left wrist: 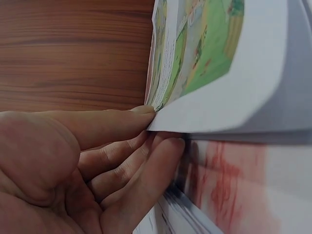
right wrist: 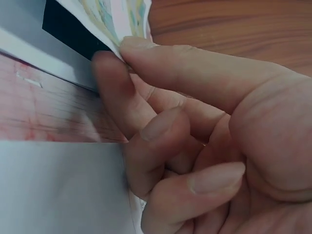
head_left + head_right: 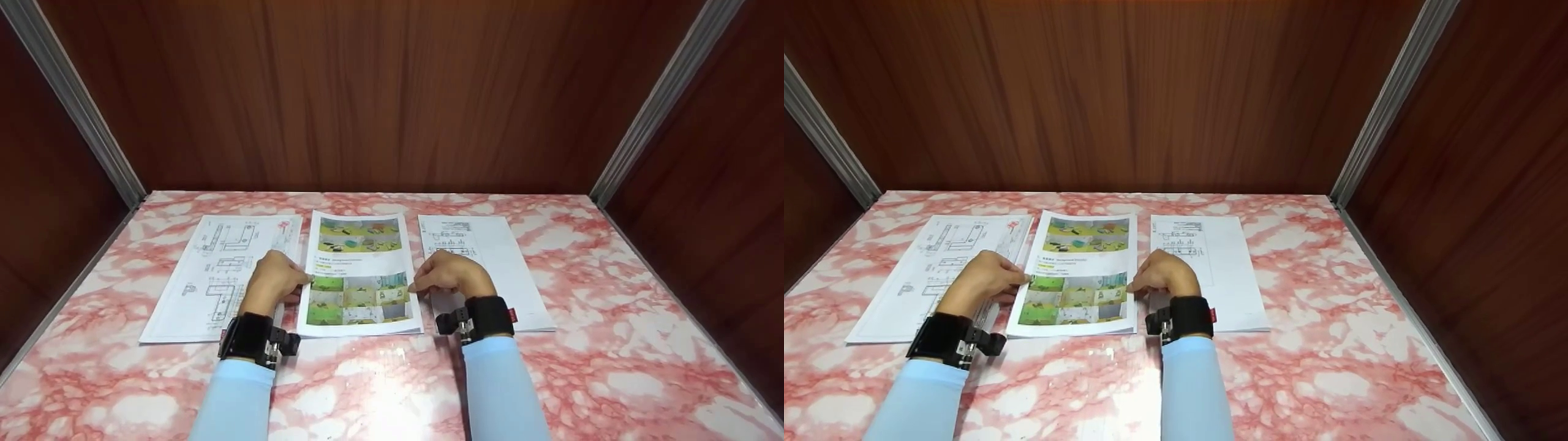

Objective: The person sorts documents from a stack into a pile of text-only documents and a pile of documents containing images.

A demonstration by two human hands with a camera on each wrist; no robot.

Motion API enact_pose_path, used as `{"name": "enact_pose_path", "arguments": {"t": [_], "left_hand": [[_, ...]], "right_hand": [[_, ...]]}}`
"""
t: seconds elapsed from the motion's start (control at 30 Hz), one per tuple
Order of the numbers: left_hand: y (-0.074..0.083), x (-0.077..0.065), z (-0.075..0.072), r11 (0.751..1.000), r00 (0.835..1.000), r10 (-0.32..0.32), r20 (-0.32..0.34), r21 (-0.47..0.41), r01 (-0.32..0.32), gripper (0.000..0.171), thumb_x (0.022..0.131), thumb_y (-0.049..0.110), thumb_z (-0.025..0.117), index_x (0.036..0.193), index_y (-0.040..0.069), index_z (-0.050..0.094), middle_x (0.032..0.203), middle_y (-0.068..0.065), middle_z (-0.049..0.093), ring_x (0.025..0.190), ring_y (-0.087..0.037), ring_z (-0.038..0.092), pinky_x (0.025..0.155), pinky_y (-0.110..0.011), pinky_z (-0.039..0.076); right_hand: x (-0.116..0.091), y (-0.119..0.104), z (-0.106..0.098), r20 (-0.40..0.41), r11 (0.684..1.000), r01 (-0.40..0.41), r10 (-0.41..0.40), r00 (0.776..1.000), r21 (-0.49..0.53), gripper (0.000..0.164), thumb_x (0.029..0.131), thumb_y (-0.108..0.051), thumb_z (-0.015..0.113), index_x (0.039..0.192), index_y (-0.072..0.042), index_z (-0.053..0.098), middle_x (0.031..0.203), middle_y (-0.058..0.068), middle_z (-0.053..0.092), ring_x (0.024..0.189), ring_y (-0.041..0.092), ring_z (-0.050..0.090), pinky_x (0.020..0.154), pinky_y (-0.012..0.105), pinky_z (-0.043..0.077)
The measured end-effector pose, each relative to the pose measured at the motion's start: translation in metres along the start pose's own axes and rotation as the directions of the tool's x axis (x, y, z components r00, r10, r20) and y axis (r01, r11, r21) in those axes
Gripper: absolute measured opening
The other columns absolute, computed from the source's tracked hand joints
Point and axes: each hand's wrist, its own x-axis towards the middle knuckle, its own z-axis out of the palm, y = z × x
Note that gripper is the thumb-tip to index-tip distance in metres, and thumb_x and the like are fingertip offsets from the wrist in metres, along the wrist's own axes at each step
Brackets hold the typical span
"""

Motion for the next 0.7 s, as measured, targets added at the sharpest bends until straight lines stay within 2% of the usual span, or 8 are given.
{"name": "enact_pose_path", "arguments": {"t": [0.33,0.57,0.63,0.7], "left_hand": [[-0.0008,-0.0027,0.0003,1.000,1.000,0.027,-0.007,-0.001,-0.027,0.031,0.093,0.006,0.079,0.116,-0.014,0.073,0.086,-0.011,0.075,0.065,-0.013,0.071,0.065,-0.028,0.066],[0.0009,-0.0040,-0.0018,1.000,1.000,0.017,-0.011,0.013,-0.017,0.028,0.093,0.007,0.079,0.112,-0.013,0.073,0.081,-0.009,0.074,0.062,-0.013,0.070,0.063,-0.027,0.064],[0.0028,-0.0065,-0.0042,0.999,1.000,0.021,-0.018,0.027,-0.021,0.026,0.092,0.008,0.079,0.108,-0.012,0.074,0.078,-0.010,0.075,0.060,-0.013,0.071,0.060,-0.027,0.063],[0.0052,-0.0082,-0.0066,0.997,0.998,0.032,-0.048,0.078,-0.028,0.024,0.091,0.010,0.078,0.104,-0.010,0.076,0.079,-0.013,0.078,0.061,-0.015,0.071,0.060,-0.027,0.061]], "right_hand": [[-0.0005,0.0010,-0.0007,-0.003,0.999,-0.008,0.008,1.000,-0.035,0.017,0.088,-0.032,0.087,0.084,-0.016,0.082,0.063,-0.010,0.057,0.058,0.009,0.038,0.052,0.025,0.029],[-0.0015,-0.0015,-0.0025,0.000,0.997,-0.070,0.070,0.998,-0.041,0.023,0.086,-0.038,0.087,0.081,-0.016,0.085,0.062,-0.009,0.061,0.057,0.010,0.038,0.052,0.025,0.029],[-0.0038,-0.0034,-0.0045,-0.002,0.994,-0.093,0.093,0.996,-0.050,0.025,0.087,-0.040,0.085,0.077,-0.016,0.084,0.060,-0.009,0.059,0.056,0.010,0.037,0.052,0.026,0.029],[-0.0071,-0.0062,-0.0072,-0.020,0.992,-0.114,0.113,0.993,-0.058,0.026,0.087,-0.038,0.083,0.074,-0.015,0.082,0.058,-0.009,0.055,0.056,0.010,0.038,0.052,0.026,0.031]]}}
